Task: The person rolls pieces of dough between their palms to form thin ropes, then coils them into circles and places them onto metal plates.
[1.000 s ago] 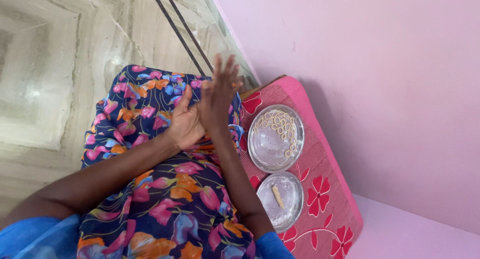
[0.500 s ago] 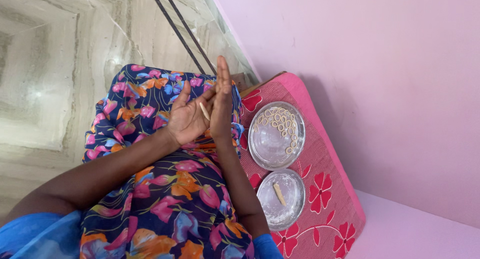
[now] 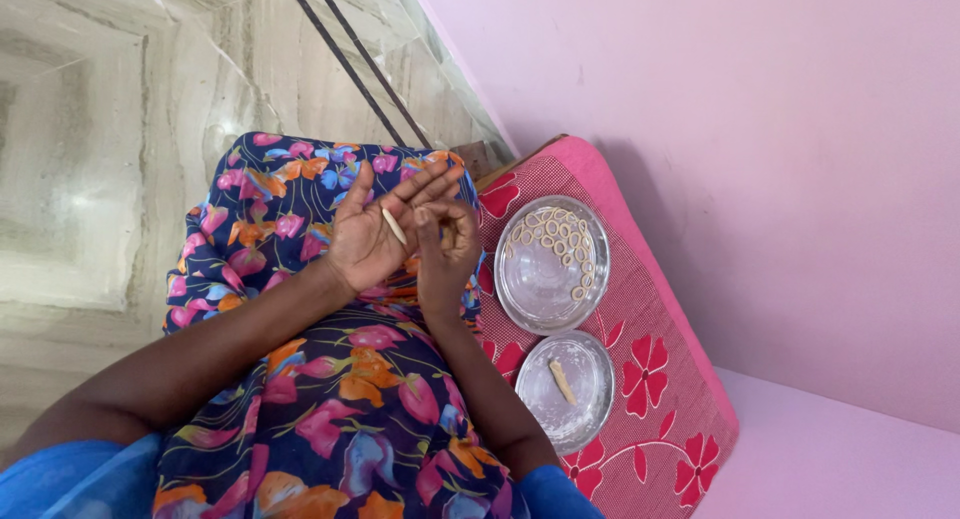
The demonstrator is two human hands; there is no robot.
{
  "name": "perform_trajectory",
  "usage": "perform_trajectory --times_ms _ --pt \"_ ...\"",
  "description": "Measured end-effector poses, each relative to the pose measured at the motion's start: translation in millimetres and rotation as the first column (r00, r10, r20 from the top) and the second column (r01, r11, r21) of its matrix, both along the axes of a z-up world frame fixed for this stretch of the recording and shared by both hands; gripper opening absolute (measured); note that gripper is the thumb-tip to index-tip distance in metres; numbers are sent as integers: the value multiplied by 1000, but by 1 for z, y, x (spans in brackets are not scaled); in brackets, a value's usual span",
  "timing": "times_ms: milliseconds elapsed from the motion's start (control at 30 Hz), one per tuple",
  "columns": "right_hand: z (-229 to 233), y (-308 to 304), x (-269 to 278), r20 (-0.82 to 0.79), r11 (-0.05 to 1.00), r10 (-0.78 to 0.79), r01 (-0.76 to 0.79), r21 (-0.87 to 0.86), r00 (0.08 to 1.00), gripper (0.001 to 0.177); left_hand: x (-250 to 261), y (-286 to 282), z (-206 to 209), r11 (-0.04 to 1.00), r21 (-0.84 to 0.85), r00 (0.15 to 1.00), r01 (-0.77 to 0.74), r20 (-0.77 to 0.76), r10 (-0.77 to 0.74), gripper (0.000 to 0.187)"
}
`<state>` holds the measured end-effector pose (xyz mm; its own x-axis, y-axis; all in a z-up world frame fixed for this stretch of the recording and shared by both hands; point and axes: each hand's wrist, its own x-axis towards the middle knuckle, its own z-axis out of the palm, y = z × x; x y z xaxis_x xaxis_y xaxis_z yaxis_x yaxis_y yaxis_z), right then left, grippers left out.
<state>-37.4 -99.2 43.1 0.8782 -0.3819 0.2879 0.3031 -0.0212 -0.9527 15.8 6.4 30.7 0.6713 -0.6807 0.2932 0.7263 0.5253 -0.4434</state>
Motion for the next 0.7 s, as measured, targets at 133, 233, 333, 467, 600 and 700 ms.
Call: perform_trajectory --times_ms 133,233,333,467,600,700 --pt "36 8 -5 -74 898 1 -34 -438 997 16 2 0 6 830 509 952 -226 296 78 91" --pt "52 11 -1 -90 829 63 -103 -550 994 27 6 -3 5 836 476 937 -274 327 121 91" --pt "53 12 0 -80 711 24 -73 -699 996 35 8 -2 -3 817 498 943 -291 292 158 92" --pt "59 12 -4 -229 772 66 -195 -605 971 33 10 0 -5 831 476 943 -288 293 158 92" --pt "73 10 -16 -377 733 268 -442 -517 887 24 10 2 -1 828 444 927 -344 300 224 94" --pt "91 6 -11 -378 738 277 -448 -504 883 31 10 6 8 864 411 943 -291 276 186 95"
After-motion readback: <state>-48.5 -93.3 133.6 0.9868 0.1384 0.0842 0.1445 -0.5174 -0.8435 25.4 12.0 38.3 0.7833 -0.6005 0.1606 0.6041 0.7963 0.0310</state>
